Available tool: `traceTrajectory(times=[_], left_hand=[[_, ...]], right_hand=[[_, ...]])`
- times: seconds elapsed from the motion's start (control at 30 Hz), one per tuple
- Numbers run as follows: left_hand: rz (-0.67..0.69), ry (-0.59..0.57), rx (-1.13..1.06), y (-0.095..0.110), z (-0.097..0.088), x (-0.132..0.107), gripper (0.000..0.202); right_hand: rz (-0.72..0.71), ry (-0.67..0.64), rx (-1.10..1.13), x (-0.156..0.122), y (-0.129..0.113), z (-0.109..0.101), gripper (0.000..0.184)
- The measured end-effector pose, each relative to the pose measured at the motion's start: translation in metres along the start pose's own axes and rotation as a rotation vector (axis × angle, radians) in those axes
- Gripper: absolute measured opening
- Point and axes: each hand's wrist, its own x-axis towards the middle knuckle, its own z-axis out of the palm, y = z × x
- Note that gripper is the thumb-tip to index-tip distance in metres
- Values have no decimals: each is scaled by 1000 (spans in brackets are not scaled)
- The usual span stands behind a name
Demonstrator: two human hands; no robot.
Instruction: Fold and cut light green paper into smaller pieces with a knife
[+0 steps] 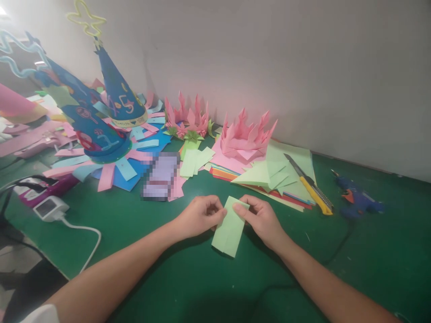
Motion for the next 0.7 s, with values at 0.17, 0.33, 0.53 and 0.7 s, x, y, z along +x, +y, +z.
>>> traceTrajectory(times=[0.17, 0.33, 0.53, 0.7], left_hand=[[-92, -70, -34, 3, -6, -1, 17], [-198, -202, -73, 8, -13, -4, 9], [-250, -471, -91, 14, -34, -7, 9], [-214, -401, -101, 5, -38, -1, 11]], right_hand=[[51, 81, 87, 1, 4, 0, 37], [53, 212, 184, 1, 4, 1, 36], [38, 244, 134, 1, 7, 0, 36], [18, 261, 96, 3, 9, -4, 34]])
